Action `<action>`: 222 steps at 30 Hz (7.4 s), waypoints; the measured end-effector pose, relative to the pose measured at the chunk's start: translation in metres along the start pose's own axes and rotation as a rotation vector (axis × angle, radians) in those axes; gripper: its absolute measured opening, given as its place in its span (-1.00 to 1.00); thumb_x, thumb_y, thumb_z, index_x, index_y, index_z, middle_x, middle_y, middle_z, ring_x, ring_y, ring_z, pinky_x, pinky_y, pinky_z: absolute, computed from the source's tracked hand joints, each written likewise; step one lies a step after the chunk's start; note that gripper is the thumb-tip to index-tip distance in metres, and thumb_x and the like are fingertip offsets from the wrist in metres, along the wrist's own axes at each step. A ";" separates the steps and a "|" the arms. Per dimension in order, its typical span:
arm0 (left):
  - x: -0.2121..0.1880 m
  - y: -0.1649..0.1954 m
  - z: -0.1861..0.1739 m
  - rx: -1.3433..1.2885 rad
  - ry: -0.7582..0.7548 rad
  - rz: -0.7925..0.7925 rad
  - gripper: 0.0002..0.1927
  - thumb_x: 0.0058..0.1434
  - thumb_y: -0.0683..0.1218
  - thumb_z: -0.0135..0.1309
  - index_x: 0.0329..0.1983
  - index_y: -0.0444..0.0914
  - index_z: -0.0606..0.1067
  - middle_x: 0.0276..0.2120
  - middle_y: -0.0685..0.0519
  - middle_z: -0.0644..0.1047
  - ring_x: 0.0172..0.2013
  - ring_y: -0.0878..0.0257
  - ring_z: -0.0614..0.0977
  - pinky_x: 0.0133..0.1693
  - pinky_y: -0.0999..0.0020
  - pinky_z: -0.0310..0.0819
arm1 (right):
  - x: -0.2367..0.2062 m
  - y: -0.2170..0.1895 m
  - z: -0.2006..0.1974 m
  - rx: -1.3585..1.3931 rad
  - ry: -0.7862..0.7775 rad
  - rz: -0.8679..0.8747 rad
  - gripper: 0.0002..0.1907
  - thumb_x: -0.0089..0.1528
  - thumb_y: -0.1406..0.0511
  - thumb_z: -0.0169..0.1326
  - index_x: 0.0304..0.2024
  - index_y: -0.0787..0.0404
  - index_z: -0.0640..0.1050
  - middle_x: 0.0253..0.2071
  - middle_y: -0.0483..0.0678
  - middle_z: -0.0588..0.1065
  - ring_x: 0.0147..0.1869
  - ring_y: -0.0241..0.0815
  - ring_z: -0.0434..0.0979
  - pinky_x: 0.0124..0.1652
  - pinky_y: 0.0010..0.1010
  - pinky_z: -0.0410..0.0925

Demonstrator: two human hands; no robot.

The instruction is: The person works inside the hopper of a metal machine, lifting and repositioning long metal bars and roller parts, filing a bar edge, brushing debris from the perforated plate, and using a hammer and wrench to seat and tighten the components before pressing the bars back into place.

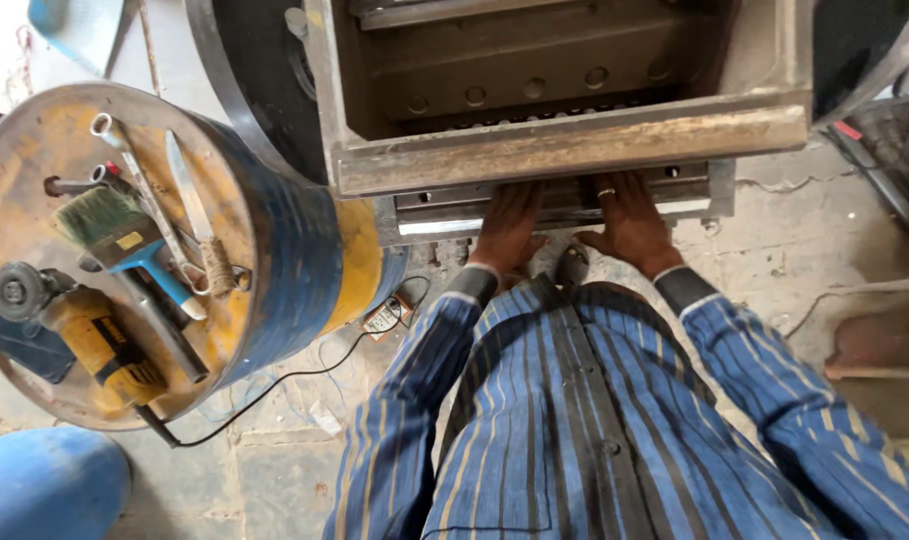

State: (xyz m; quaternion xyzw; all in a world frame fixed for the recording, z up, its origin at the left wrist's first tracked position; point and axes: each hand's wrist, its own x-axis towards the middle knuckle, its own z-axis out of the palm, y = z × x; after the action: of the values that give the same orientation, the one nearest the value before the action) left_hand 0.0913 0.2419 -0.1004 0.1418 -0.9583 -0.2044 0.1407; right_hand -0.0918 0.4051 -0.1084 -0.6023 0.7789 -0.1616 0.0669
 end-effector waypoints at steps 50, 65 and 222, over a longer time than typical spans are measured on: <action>0.000 0.003 0.022 0.262 0.036 -0.056 -0.18 0.04 -0.21 0.22 0.43 -0.16 0.25 0.20 -0.05 0.38 0.18 -0.03 0.40 0.28 -0.19 0.17 | -0.025 -0.043 0.031 0.937 0.047 0.469 -0.31 0.18 0.38 0.30 0.32 0.28 0.34 -0.03 -0.01 0.50 -0.08 -0.15 0.57 -0.10 -0.33 0.48; -0.040 0.028 -0.043 0.251 -0.098 0.099 -0.29 0.22 -0.12 0.16 0.45 0.07 0.28 0.51 0.02 0.13 0.43 0.00 0.22 0.34 -0.37 -0.01 | -0.046 -0.111 -0.029 1.208 0.334 0.829 -0.62 0.35 0.21 0.10 0.13 0.25 0.37 0.00 -0.02 0.45 0.01 -0.14 0.48 -0.07 -0.20 0.45; -0.015 0.011 0.025 -1.652 1.053 -1.411 -0.58 0.04 -0.35 0.27 -0.10 -0.12 0.46 -0.31 0.04 0.55 -0.44 0.16 0.51 -0.48 0.31 0.29 | 0.011 -0.025 0.010 2.028 0.596 1.507 -0.74 0.20 0.39 0.04 -0.06 0.13 0.57 0.03 0.03 0.56 0.14 0.11 0.52 0.06 0.30 0.42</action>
State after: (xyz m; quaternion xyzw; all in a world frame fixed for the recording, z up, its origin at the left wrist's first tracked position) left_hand 0.0941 0.2657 -0.1206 0.5671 -0.0754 -0.7046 0.4198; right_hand -0.0689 0.3875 -0.1083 0.3591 0.4397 -0.7254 0.3892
